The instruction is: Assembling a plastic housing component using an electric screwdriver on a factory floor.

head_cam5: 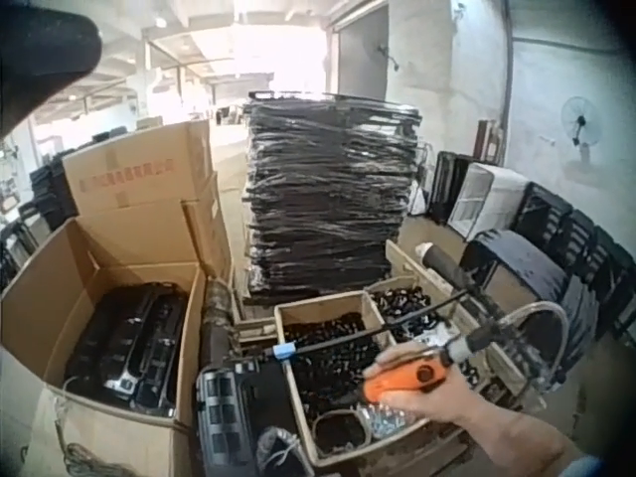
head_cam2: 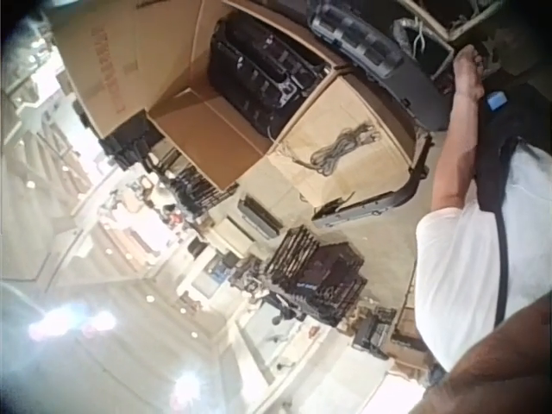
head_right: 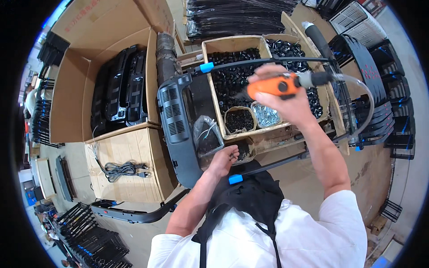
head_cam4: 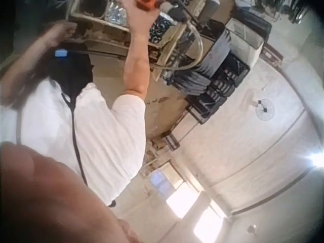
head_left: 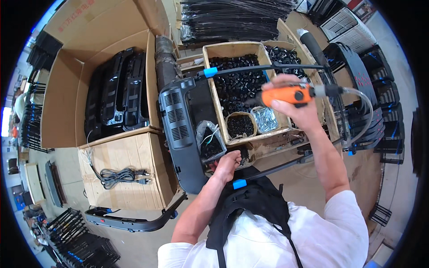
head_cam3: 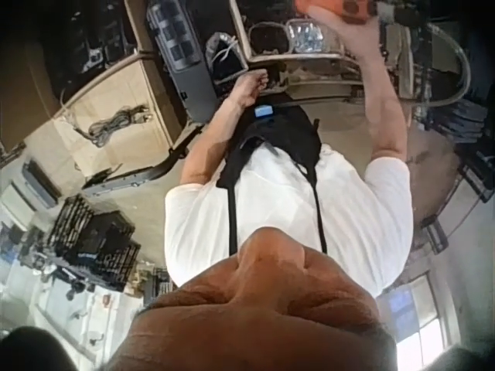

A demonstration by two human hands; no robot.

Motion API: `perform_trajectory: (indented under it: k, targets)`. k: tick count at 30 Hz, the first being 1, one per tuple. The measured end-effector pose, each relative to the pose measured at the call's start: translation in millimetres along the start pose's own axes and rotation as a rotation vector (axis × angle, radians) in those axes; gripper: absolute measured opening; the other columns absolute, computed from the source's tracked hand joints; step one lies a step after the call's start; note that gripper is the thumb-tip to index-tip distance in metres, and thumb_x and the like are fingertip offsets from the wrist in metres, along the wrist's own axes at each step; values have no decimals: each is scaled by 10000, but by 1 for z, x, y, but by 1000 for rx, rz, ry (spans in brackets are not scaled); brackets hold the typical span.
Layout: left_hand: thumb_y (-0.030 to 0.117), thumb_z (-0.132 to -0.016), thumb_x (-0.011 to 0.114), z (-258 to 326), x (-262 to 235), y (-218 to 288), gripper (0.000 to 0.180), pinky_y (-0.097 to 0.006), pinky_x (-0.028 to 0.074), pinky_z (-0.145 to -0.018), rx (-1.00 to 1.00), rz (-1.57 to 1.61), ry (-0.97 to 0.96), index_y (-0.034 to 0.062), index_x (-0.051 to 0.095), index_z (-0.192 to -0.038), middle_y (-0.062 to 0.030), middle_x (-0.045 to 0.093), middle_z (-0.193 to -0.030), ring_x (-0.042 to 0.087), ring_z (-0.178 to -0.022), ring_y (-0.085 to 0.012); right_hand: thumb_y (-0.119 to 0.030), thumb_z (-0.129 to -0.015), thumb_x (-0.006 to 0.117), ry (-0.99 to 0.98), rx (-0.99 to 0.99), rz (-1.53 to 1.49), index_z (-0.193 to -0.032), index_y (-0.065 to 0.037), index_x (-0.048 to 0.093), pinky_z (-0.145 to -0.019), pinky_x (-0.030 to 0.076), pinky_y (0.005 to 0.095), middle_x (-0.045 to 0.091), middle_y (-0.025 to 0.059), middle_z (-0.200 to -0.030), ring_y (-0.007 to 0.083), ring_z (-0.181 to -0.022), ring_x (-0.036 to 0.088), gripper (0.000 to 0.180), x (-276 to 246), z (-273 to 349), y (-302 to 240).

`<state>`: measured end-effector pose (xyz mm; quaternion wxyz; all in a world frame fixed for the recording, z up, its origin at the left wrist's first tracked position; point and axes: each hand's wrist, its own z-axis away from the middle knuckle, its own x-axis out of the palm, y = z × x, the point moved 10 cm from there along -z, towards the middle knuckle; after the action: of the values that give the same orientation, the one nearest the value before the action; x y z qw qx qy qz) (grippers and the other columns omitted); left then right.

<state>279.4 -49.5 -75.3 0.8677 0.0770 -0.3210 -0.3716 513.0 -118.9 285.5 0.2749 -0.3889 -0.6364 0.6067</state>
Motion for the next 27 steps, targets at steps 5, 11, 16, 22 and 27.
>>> perform_trajectory:
  k: [5,11,16,22,27]
  targets:
    - [294,-1076,506,-40,13,-20,678,-491,201,-1264,-91,-304,47,23,261,-1647,-165,339,-1691,220,-1587,-312,-66,-842,799,151,14,21,-1311,-15,579,-1047,547,403,726,155,-1215,229,-1159,692,521,-91,47,20]
    - [335,-1062,528,-24,46,18,553,-415,450,-1107,-48,-986,53,42,507,-1530,-170,606,-1466,581,-1333,-306,-85,-859,766,291,-4,-15,-1333,13,549,-1057,527,436,714,177,-1212,261,-1162,682,531,-182,89,36]
    - [333,-1060,545,-18,122,111,361,-321,555,-695,111,-1057,89,27,709,-1159,-37,727,-944,664,-798,-136,-73,-850,749,384,52,-41,-1325,12,547,-1066,515,453,712,176,-1197,278,-1170,675,524,-238,119,80]
    - [308,-1006,620,-121,90,227,389,-531,564,-959,359,-1704,682,63,548,-1299,-298,663,-1228,685,-1122,-468,-31,-841,765,336,175,-204,-1314,-18,558,-1045,531,422,698,159,-1218,252,-1172,668,517,-239,113,120]
    - [263,-1009,619,-188,88,214,357,-500,598,-931,165,-2092,648,78,514,-1295,-289,674,-1204,719,-1114,-413,-44,-849,775,277,238,-183,-1312,-35,564,-1042,527,403,692,151,-1234,231,-1156,663,509,-244,105,137]
